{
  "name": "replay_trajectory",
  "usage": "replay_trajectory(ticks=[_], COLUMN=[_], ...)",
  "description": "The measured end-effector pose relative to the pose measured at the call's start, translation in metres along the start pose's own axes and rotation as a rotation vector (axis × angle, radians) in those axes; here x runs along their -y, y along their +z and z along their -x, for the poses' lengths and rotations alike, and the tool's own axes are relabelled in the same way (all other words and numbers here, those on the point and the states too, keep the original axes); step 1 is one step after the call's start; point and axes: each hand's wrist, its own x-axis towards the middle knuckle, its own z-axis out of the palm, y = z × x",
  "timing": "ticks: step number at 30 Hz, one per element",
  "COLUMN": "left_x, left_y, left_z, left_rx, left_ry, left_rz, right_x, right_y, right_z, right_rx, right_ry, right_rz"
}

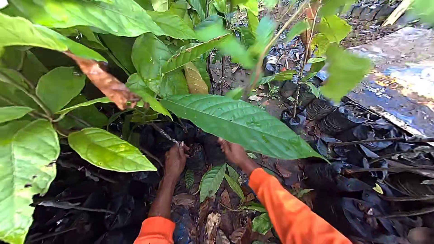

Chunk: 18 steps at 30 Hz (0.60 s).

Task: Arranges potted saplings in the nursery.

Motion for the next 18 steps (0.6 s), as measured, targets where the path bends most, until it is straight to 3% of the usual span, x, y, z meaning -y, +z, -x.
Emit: replay_trajectory(ticks=[3, 6, 9, 12, 14, 18], left_x=[0.005, 0.009, 0.007, 0.009, 0.014, 0.009], left_y=[0.000, 0.001, 0.003, 0.003, 0.005, 0.005], left_z=[-0.002, -0.004, -0.001, -0.002, -0.004, -0.003], left_rx=[-0.032, -0.036, -0.067, -0.057, -0.042, -0.015], left_ry=[0.007, 0.003, 0.006, 0.017, 0.035, 0.023], left_rz=[0.016, 0.048, 0.034, 0.026, 0.018, -0.051], right_x=[-0.003, -0.004, 0.007, 0.004, -0.008, -0.029], right_y=[0.034, 0.026, 0.011, 0.004, 0.001, 0.023], right_z=[-0.023, -0.027, -0.022, -0.018, -0.019, -0.015], right_rx=[0.004, 0.055, 0.089, -0.104, -0.137, 0.075], right_ry=[-0.040, -0.100, -0.042, -0.004, 0.099, 0.365], right_rz=[-0.109, -0.140, 0.009, 0.021, -0.027, -0.145])
